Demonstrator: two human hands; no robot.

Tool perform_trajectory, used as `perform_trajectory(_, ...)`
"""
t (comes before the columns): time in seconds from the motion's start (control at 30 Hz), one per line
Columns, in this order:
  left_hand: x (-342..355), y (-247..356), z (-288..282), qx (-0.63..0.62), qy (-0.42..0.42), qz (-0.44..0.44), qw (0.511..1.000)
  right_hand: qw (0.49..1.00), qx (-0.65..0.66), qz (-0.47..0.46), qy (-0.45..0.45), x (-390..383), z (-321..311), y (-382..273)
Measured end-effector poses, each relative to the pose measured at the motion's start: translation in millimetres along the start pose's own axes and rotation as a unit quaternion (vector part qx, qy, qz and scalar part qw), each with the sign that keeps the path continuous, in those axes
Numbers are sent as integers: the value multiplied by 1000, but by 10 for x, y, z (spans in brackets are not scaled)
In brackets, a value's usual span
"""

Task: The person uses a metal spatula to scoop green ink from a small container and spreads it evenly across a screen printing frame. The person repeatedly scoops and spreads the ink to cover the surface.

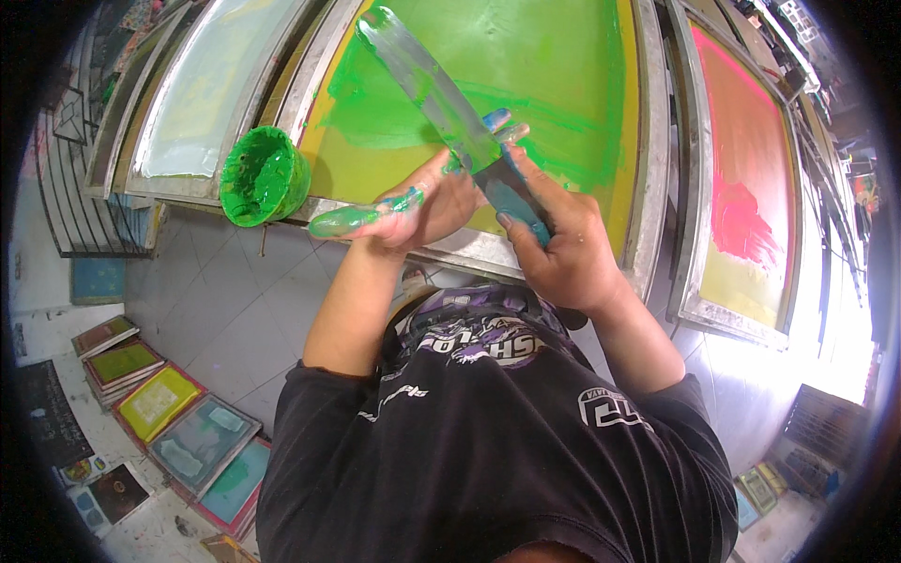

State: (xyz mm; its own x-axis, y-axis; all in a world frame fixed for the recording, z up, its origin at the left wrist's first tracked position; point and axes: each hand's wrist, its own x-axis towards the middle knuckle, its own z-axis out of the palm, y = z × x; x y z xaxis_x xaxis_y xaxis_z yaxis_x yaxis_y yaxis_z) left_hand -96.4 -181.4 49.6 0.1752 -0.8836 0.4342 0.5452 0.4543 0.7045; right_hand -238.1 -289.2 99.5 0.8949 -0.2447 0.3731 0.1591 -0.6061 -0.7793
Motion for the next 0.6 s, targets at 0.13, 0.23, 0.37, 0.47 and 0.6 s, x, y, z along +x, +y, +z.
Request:
perform_trajectory(0.13,21,48,29,60,46,-63,995,1000,12,-13,25,-35,51,5)
perform_trajectory(0.23,17,-8,-54,58,-4,-34,998,999,38,6,5,-27,72,-39)
perform_trajectory(0.37,93,33,-28,56,54,-109,991,996,87,23,-12,-40,111,-96)
perform_trajectory(0.47,113,16,-125,78,-13,-67,995,989,133,44,-38,-34,111,-146)
perform_trajectory(0.6,172,-4,-118,97,98,-150,979,983,172,18,-60,-108,110,-162)
